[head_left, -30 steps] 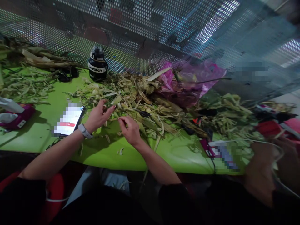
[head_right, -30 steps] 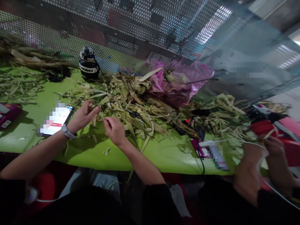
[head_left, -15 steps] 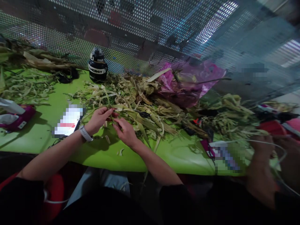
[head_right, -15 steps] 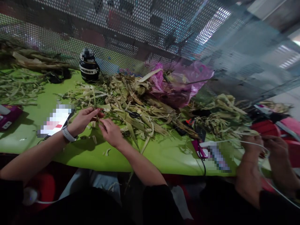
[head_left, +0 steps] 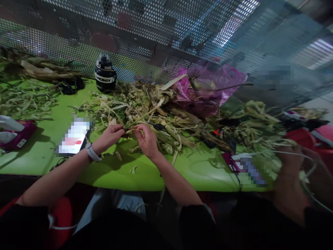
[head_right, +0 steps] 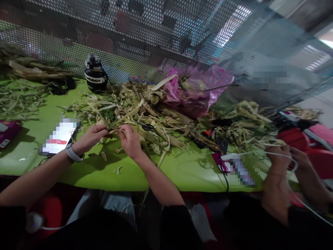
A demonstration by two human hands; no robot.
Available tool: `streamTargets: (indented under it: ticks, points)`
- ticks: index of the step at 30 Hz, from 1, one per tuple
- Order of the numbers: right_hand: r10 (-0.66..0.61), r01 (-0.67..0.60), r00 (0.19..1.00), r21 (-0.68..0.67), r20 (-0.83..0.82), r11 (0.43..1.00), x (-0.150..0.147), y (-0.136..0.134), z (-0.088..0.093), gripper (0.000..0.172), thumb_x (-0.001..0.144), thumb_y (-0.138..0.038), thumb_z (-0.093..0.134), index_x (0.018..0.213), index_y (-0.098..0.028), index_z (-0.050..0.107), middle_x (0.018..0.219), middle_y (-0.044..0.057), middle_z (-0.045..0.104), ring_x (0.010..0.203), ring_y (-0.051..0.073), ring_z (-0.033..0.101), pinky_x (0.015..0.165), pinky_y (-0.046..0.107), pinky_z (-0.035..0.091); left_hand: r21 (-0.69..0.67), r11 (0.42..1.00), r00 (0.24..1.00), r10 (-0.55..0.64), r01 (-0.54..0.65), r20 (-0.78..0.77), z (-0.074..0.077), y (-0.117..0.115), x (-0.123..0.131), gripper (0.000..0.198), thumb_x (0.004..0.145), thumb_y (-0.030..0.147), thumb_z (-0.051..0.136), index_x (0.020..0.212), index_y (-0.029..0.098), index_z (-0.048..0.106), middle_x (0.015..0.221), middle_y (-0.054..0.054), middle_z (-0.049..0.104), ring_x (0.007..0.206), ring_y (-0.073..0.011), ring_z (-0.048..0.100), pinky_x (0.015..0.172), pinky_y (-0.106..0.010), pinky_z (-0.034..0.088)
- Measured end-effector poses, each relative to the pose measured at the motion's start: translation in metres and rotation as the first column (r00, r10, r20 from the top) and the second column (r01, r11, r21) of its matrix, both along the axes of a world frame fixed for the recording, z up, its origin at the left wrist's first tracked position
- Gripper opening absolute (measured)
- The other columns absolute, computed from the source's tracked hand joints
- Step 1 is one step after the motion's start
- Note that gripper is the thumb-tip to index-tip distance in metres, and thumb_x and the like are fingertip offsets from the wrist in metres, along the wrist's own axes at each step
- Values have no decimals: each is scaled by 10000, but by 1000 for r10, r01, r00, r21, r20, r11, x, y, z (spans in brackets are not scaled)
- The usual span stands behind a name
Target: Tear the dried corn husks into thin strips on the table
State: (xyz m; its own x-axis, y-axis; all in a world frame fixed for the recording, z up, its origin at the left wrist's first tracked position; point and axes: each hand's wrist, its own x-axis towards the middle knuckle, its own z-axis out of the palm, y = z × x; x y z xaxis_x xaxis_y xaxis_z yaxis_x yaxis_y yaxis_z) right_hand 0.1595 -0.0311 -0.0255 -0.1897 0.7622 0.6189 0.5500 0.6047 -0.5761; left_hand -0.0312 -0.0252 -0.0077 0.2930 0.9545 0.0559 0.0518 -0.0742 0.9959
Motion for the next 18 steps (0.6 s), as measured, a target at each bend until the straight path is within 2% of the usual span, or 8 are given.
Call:
streamTargets:
  ticks: [4, 6, 11, 14, 18]
  points:
    - [-36, 5, 993, -259, -116, 966, -3, 1, -5, 361, 941, -558, 455, 894, -211, 542, 657, 0, 611, 590, 162, 602, 587, 289, 469, -19, 999, 999, 37, -37, 11, -1, -2, 2, 126, 748, 258, 638, 652, 182, 609, 617, 1, 596, 670, -164, 581, 623, -273, 467]
    - [-44, 2, 991, -306, -128, 952, -5, 0, -6, 387, 925, -591, 457, 880, -214, 532, 580, -32, 551, 515, 147, 556, 541, 274, 429, -40, 999, 999, 29, -28, 40, -2, -1, 3, 140, 744, 273, 660, 659, 176, 605, 647, -3, 617, 681, -161, 597, 663, -280, 485]
    - [-47, 21, 994, -242, -100, 970, -6, 0, -4, 392, 927, -578, 458, 860, -203, 549, 744, 9, 619, 660, 145, 592, 633, 263, 424, -135, 991, 983, 19, 6, 183, -4, 1, 4, 207, 745, 326, 675, 653, 162, 591, 689, -6, 644, 698, -157, 632, 760, -299, 506]
    - [-29, 11, 997, -228, -75, 974, -5, 0, -4, 372, 934, -552, 464, 873, -202, 572, 788, 21, 631, 695, 149, 591, 665, 264, 421, -161, 986, 972, 6, 33, 234, -2, 1, 4, 246, 761, 380, 686, 684, 153, 634, 741, -18, 667, 730, -164, 638, 784, -312, 516]
    - [-23, 2, 996, -224, -92, 975, -4, 3, -6, 342, 928, -526, 481, 881, -202, 581, 805, 28, 639, 724, 160, 598, 684, 273, 429, -21, 1000, 999, -2, 3, 47, 1, 0, 5, 300, 758, 432, 738, 718, 140, 680, 696, -28, 665, 667, -139, 593, 662, -263, 465]
